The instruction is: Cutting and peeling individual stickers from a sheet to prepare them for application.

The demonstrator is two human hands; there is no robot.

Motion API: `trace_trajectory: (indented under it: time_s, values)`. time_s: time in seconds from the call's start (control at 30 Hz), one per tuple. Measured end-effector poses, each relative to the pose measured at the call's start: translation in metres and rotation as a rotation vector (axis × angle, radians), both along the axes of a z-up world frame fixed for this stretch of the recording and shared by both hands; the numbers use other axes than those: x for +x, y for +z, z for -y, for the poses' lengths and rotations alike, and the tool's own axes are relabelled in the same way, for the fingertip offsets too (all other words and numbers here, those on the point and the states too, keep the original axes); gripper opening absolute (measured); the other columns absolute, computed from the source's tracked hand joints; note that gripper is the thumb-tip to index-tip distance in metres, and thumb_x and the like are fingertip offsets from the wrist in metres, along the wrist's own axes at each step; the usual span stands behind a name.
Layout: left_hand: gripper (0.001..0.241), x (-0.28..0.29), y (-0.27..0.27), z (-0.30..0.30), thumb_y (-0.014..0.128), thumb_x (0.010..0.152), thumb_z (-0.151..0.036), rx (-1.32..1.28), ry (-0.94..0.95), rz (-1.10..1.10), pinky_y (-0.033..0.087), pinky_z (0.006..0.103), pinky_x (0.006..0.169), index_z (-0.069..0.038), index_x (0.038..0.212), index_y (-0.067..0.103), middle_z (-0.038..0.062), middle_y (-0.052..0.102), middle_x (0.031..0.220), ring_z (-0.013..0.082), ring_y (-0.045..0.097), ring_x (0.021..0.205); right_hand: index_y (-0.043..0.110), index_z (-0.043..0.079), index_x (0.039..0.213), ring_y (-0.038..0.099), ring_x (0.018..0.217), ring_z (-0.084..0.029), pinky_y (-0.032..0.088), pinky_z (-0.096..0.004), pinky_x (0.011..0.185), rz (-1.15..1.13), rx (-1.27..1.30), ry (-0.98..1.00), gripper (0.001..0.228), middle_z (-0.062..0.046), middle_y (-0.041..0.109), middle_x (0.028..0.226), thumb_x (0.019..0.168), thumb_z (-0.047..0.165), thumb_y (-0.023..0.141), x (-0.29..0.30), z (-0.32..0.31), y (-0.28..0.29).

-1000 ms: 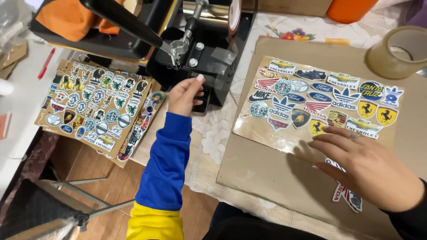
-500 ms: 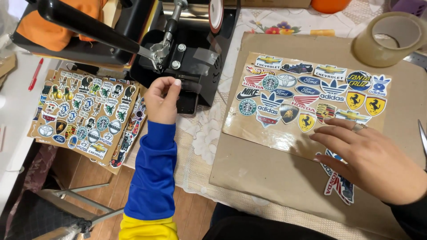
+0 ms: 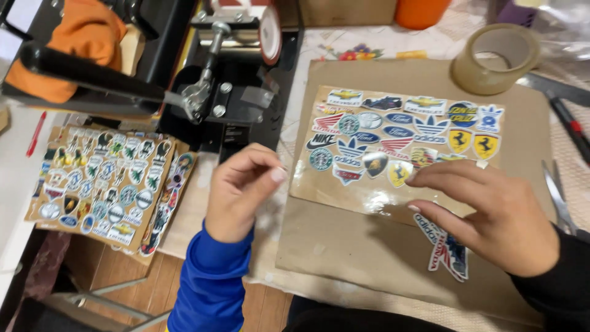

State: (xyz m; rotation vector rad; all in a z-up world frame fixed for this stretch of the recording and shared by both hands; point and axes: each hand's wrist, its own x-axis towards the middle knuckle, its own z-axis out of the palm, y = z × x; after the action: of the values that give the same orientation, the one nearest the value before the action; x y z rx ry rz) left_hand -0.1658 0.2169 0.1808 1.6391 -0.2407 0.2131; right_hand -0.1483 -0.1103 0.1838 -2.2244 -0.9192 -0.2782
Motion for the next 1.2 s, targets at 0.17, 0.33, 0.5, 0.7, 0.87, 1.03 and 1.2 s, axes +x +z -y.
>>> trace_trajectory:
  time_s: [0.17,0.33,0.5,0.7,0.87,1.03,1.2]
  values:
    - [0.007,0.025,0.022,0.066,0.074,0.087,-0.009,-0.078,-0.213,0.028,0.049,0.0269,0.083,-0.006,0.09,0.069,0.007,0.067,0.089,0.0156,0.061,0.085,0.073,0.0,0.098,0.072,0.092,-0.022,0.057,-0.029,0.082,-0.043,0.295,-0.165,0.02,-0.014,0.074,0.099,0.082,0.01,0.077,0.0,-0.003,0.032]
    - [0.005,0.045,0.039,0.12,0.076,0.085,-0.011,-0.064,-0.31,0.088,0.052,0.0285,0.083,-0.009,0.087,0.071,0.006,0.071,0.087,0.016,0.065,0.085,0.071,0.001,0.108,0.068,0.099,-0.021,0.057,-0.026,0.075,-0.106,0.406,-0.281,0.024,-0.017,0.07,0.111,0.088,0.014,0.07,0.004,0.019,0.037]
    - [0.005,0.057,0.033,0.142,0.078,0.083,-0.011,-0.141,-0.308,-0.004,0.053,0.0252,0.075,-0.01,0.084,0.073,0.005,0.073,0.083,0.0136,0.066,0.08,0.072,0.001,0.107,0.068,0.081,-0.018,0.056,-0.025,0.069,-0.235,0.477,-0.33,0.027,-0.016,0.072,0.107,0.088,0.019,0.065,0.006,0.039,0.037]
    - [0.006,0.06,0.028,0.143,0.078,0.084,-0.012,-0.163,-0.321,-0.017,0.05,0.0261,0.074,-0.011,0.086,0.073,0.004,0.072,0.083,0.0145,0.064,0.08,0.074,0.001,0.103,0.065,0.077,-0.016,0.049,-0.022,0.061,-0.264,0.402,-0.379,0.024,-0.015,0.073,0.103,0.081,0.01,0.074,0.009,0.038,0.045]
    - [0.006,0.059,0.025,0.146,0.078,0.084,-0.014,-0.152,-0.331,-0.025,0.051,0.026,0.075,-0.011,0.087,0.073,0.004,0.072,0.085,0.0141,0.064,0.081,0.074,0.001,0.096,0.062,0.074,-0.015,0.046,-0.021,0.059,-0.239,0.399,-0.393,0.017,-0.014,0.072,0.098,0.08,0.005,0.077,0.006,0.035,0.044]
    - [0.006,0.058,0.025,0.146,0.078,0.084,-0.013,-0.139,-0.294,0.013,0.051,0.0266,0.076,-0.009,0.086,0.072,0.005,0.072,0.084,0.0151,0.065,0.081,0.073,0.002,0.087,0.064,0.075,-0.014,0.047,-0.02,0.059,-0.196,0.396,-0.404,0.009,-0.012,0.072,0.091,0.08,0.004,0.079,0.004,0.033,0.043]
    - [0.006,0.058,0.023,0.146,0.078,0.084,-0.011,-0.136,-0.28,0.052,0.052,0.0263,0.076,-0.01,0.087,0.072,0.005,0.072,0.083,0.0147,0.064,0.08,0.07,-0.003,0.086,0.069,0.079,-0.019,0.051,-0.023,0.064,-0.178,0.427,-0.423,0.007,-0.016,0.074,0.09,0.083,-0.001,0.076,0.001,0.033,0.039]
